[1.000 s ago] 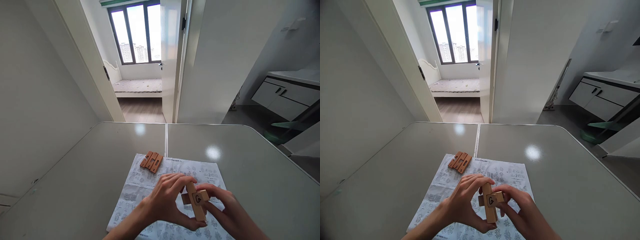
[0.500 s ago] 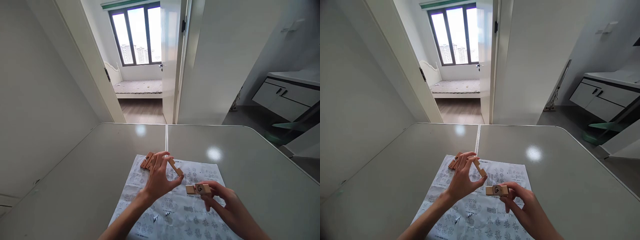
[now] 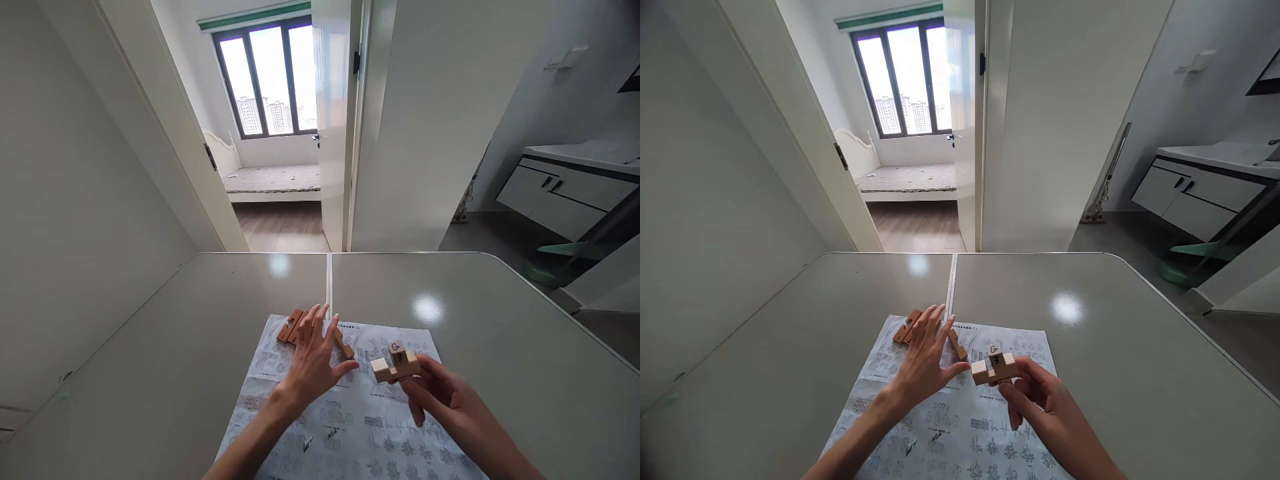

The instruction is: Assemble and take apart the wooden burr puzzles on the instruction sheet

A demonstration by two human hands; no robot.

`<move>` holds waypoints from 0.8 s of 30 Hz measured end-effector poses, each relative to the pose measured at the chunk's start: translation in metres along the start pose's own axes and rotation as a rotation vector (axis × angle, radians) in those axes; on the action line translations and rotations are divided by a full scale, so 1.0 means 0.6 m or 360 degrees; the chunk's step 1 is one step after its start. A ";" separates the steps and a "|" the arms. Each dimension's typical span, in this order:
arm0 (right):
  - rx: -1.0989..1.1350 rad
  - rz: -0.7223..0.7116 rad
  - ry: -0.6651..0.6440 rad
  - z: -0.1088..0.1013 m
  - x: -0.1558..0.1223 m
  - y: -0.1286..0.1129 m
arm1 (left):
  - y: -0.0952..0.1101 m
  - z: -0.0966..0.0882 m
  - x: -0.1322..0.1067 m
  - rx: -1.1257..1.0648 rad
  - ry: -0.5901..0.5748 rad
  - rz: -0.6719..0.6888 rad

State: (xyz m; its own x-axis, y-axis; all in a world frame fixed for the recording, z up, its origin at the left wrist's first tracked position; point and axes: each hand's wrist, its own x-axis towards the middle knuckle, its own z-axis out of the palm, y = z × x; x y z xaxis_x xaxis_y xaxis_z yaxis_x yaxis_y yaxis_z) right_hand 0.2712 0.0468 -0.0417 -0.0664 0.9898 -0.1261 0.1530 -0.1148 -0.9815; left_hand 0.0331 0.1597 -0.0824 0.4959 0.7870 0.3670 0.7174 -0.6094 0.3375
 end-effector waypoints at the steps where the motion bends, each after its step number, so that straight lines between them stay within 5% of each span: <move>1: 0.0003 0.0003 0.0007 0.002 0.000 -0.002 | 0.006 -0.006 0.001 -0.0084 0.0005 0.0034; 7: 0.0041 0.0015 -0.0079 0.009 0.002 -0.008 | 0.052 -0.040 -0.001 -0.0966 -0.0509 0.0244; 13: 0.0286 0.0061 -0.0382 0.006 0.005 -0.007 | 0.073 -0.047 -0.006 -0.0980 -0.0682 0.0241; 19: 0.0781 0.0221 -0.0870 0.007 0.009 0.036 | 0.075 -0.045 -0.004 -0.0980 -0.0661 0.0202; 24: 0.0785 0.0255 -0.0890 0.006 0.012 0.042 | 0.079 -0.039 -0.005 -0.1271 -0.0920 0.0070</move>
State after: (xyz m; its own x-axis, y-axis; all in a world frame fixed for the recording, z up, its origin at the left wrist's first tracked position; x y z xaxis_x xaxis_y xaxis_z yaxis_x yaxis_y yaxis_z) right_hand 0.2708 0.0509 -0.0679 -0.5904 0.7826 -0.1976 -0.2467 -0.4080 -0.8790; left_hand 0.0544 0.1263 -0.0471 0.8295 0.5583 -0.0152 0.2569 -0.3572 0.8980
